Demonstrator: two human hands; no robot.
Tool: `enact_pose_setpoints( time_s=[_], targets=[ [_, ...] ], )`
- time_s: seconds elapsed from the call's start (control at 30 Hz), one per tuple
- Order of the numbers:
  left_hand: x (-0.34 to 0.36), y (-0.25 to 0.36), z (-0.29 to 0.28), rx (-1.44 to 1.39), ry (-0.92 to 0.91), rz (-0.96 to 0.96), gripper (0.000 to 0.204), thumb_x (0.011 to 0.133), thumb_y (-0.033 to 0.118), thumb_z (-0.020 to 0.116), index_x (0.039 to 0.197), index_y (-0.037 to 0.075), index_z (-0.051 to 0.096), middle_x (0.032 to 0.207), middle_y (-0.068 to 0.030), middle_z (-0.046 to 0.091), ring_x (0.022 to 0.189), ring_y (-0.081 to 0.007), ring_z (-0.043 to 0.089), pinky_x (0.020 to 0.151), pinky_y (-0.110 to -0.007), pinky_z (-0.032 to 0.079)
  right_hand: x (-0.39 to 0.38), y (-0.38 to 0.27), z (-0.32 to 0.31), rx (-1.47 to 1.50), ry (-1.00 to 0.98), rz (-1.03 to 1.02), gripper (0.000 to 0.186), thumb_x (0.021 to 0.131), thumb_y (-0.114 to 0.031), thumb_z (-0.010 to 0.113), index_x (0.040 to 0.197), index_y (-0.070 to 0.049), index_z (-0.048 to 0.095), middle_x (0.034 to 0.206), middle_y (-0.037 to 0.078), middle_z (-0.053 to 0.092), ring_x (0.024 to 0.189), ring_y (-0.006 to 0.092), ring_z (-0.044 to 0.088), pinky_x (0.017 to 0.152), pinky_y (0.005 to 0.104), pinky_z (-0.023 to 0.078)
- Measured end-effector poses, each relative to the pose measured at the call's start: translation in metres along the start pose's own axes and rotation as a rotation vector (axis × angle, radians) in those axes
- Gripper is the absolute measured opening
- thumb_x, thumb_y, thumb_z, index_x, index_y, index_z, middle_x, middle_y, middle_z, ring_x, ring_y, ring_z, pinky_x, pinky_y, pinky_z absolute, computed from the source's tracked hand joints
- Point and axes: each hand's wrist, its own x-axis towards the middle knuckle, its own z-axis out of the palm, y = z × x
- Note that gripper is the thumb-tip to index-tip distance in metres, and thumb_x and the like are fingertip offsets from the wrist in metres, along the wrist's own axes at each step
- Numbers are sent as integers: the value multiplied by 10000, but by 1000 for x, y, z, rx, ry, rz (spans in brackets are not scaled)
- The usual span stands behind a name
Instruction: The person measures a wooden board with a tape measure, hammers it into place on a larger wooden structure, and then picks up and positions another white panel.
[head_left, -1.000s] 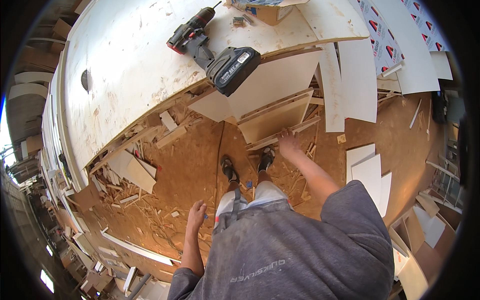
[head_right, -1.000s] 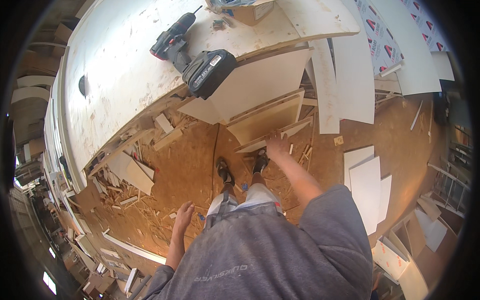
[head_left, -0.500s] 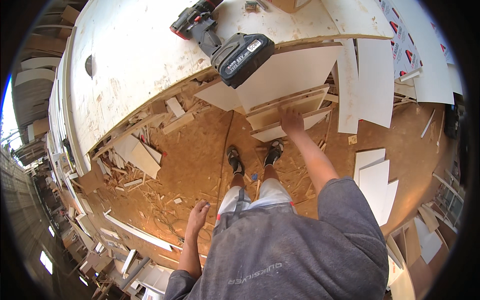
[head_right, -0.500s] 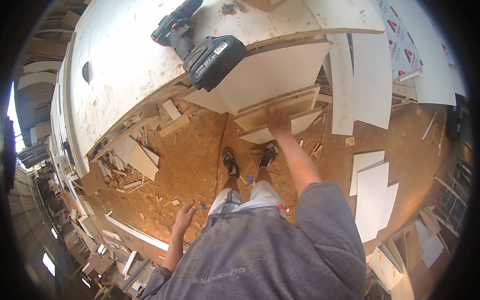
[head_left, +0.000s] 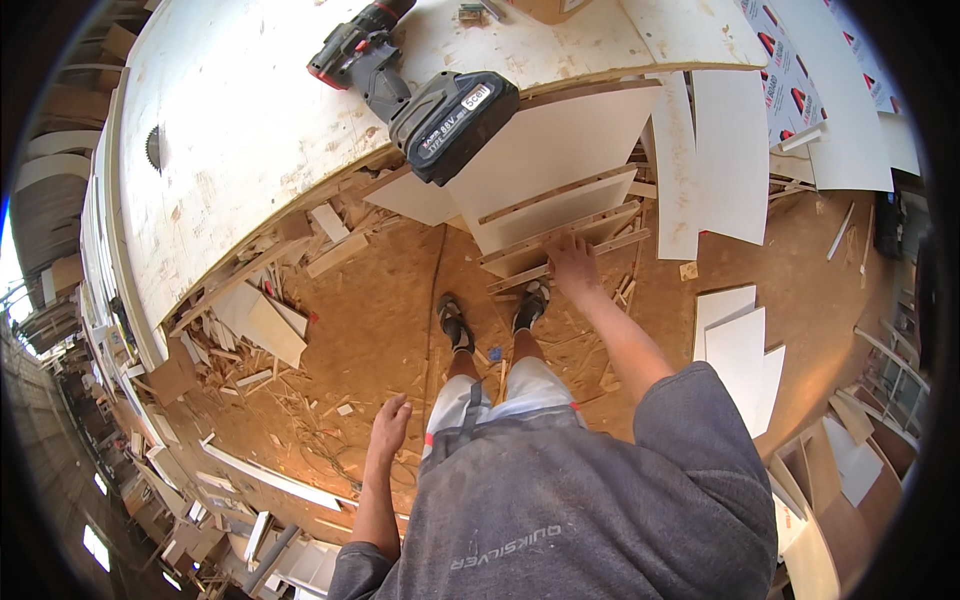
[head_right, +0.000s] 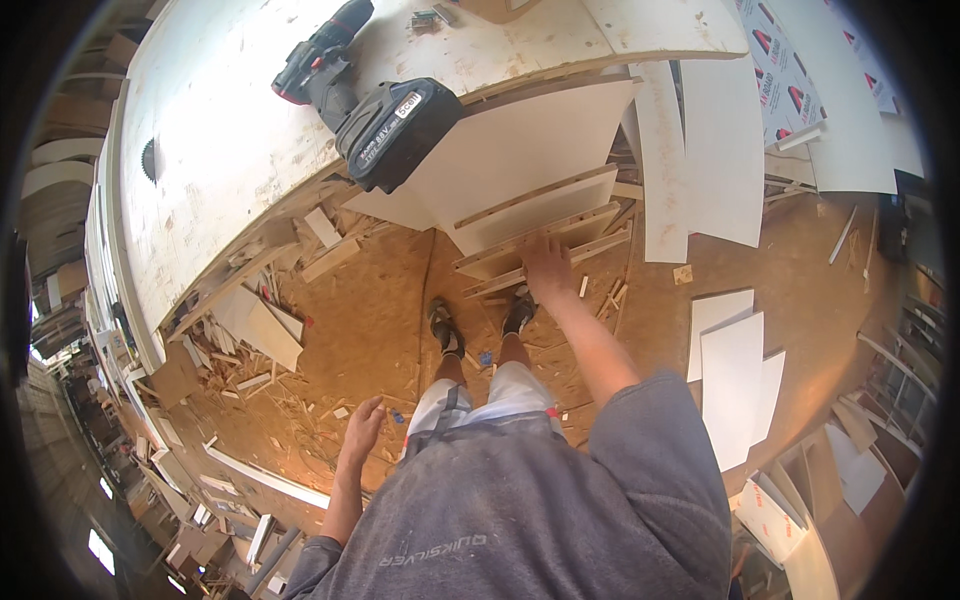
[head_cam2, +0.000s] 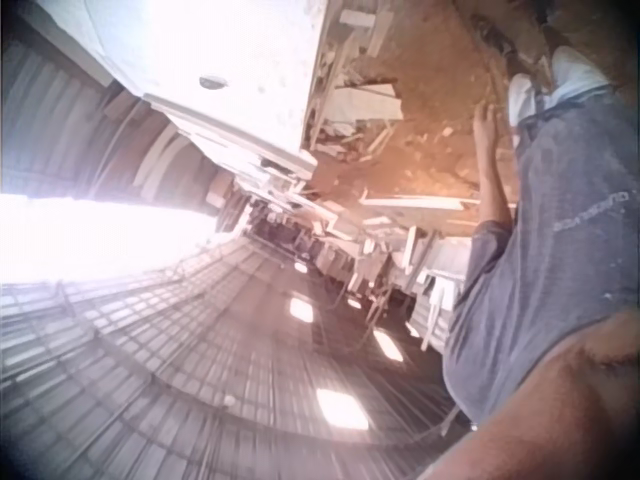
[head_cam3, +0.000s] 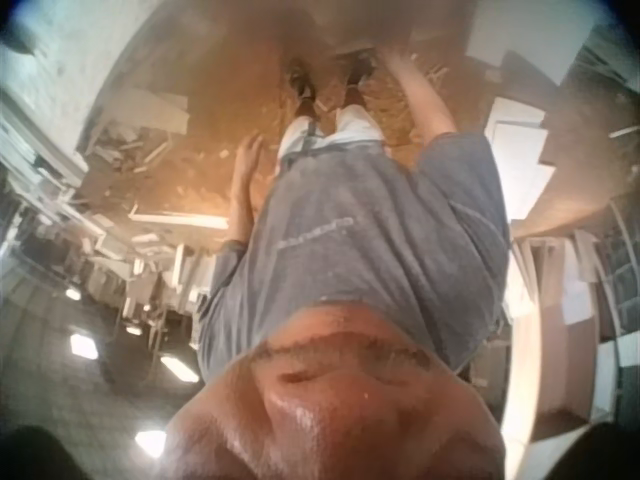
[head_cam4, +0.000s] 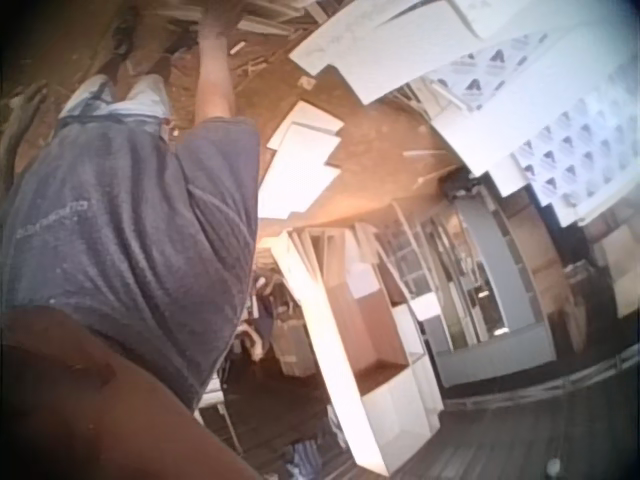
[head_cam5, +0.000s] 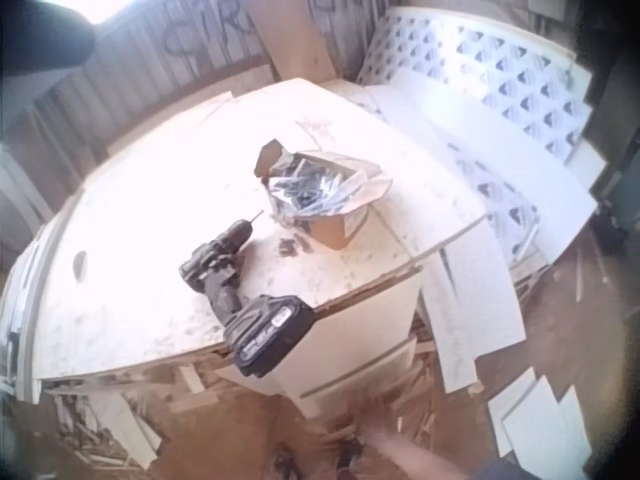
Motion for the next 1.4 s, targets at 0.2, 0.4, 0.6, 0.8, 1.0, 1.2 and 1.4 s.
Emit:
enact_pose_setpoints(
  time_s=[0.2,0.4,0.6,0.8,1.0,1.2,1.4],
  targets=[
    [71,93,31,257,-83,365,440,922,258,564,1252,-34,569,1181,-249,611,1111,-362,595,948,-410,464,-34,10,8,107,19,25,439,834,-153,656,1266,-170,577,1154,129,543,1101,334,520,1057,511,376],
    [189,217,107,272,-93,659,457,905,216,555,1290,-29,522,1292,-256,523,1231,-406,486,1023,-469,403,-51,11,16,98,74,4,466,829,-172,670,1286,-173,580,1136,124,537,1076,313,527,1087,521,359],
    [241,257,171,615,63,660,591,848,201,619,1366,-9,430,1428,-188,382,1294,-381,402,1067,-449,371,-62,9,18,117,69,32,492,829,-155,666,1310,-183,568,1106,110,521,1035,283,532,1099,513,355],
    [250,244,175,641,127,760,550,834,186,642,1332,38,462,1280,-164,478,1199,-342,468,992,-464,420,-68,10,17,194,44,42,518,815,-138,676,1319,-184,565,1110,114,509,1036,298,519,1108,512,340],
    [218,223,185,678,94,828,312,821,143,636,1111,45,576,1105,-145,533,1076,-335,522,879,-449,476,-72,10,15,159,34,42,545,805,-114,680,1329,-190,553,1142,128,495,1081,327,492,1102,520,342],
    [204,193,198,637,30,907,196,825,135,625,995,44,595,1002,-141,578,1024,-343,549,862,-446,480,-79,11,21,121,28,35,566,798,-116,687,1338,-201,541,1130,139,503,1062,342,502,1085,529,357],
    [197,181,201,620,2,927,176,839,169,631,950,39,589,1026,-151,622,1019,-348,576,864,-450,479,-94,12,23,112,9,33,532,809,-134,685,1321,-208,557,1134,140,510,1050,347,506,1072,529,365]
  ],
)
